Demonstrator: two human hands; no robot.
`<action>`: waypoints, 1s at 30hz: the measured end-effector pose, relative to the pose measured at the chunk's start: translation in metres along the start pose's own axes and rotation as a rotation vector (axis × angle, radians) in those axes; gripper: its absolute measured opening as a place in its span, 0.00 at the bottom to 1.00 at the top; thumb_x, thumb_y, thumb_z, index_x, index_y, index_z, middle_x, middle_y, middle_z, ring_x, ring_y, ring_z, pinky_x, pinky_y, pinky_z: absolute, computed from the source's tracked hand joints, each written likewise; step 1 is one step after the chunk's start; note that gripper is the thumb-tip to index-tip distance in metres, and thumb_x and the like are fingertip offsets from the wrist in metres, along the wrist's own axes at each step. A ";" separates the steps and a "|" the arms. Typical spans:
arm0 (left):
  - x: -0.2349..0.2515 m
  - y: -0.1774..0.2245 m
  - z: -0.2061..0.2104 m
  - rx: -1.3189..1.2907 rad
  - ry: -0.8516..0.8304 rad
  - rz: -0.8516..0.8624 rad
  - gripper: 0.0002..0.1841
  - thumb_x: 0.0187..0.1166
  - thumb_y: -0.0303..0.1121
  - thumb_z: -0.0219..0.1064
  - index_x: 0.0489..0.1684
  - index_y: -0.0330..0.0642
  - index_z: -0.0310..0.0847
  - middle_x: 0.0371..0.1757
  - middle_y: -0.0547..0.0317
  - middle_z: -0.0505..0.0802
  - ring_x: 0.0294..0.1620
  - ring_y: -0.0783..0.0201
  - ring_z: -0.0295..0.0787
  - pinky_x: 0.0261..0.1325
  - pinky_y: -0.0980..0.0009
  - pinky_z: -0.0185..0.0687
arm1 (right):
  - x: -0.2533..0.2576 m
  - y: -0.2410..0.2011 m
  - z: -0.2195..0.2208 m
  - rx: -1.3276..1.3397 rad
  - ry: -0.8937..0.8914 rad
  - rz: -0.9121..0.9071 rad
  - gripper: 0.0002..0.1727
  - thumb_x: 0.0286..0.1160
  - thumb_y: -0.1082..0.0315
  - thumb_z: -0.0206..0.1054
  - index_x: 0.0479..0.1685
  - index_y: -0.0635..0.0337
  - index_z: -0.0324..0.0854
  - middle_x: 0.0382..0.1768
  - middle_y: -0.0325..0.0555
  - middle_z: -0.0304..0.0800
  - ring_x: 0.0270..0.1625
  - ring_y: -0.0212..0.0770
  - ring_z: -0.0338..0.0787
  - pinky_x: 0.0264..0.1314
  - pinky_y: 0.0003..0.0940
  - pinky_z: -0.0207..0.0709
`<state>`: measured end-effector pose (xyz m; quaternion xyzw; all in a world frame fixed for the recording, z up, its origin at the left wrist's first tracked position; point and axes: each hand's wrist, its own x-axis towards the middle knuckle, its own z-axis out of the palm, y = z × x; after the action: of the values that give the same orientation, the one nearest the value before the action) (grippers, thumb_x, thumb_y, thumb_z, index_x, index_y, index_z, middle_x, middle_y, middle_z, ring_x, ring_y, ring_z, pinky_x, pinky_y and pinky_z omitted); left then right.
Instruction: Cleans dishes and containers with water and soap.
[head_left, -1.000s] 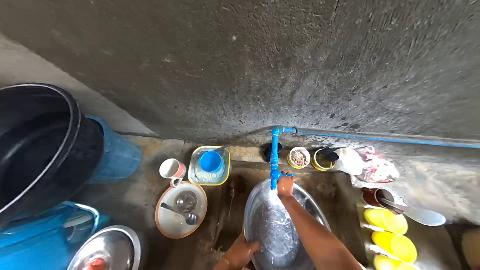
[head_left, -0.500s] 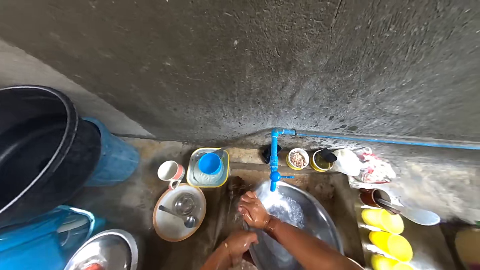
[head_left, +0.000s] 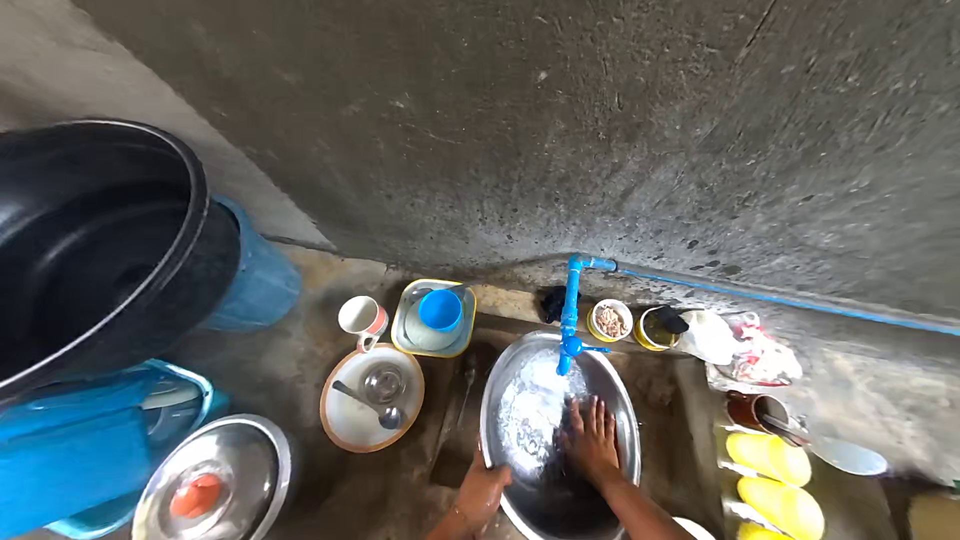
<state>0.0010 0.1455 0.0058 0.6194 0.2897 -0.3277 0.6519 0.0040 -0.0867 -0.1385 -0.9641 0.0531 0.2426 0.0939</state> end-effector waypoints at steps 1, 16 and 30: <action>-0.004 0.000 0.002 0.009 -0.032 -0.003 0.37 0.71 0.13 0.62 0.84 0.31 0.54 0.60 0.44 0.86 0.53 0.64 0.88 0.56 0.67 0.86 | 0.020 -0.006 0.005 0.077 0.152 0.001 0.46 0.84 0.39 0.48 0.95 0.60 0.49 0.93 0.73 0.40 0.95 0.71 0.39 0.93 0.71 0.26; 0.003 -0.005 0.007 0.046 -0.022 0.008 0.41 0.71 0.13 0.64 0.88 0.29 0.48 0.62 0.41 0.86 0.55 0.64 0.88 0.60 0.66 0.85 | 0.048 -0.002 -0.019 0.082 0.131 -0.062 0.43 0.76 0.51 0.63 0.94 0.52 0.56 0.94 0.66 0.44 0.96 0.68 0.39 0.89 0.78 0.22; 0.025 0.003 0.024 -0.245 0.020 -0.372 0.13 0.85 0.26 0.53 0.63 0.31 0.71 0.45 0.40 0.89 0.36 0.50 0.91 0.36 0.56 0.89 | -0.099 0.019 -0.138 0.217 -0.324 -0.522 0.16 0.82 0.64 0.66 0.62 0.59 0.90 0.54 0.57 0.96 0.62 0.59 0.92 0.80 0.62 0.70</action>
<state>0.0180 0.1198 -0.0104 0.4747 0.4432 -0.3985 0.6476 -0.0224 -0.1287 0.0251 -0.8783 -0.1862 0.3536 0.2625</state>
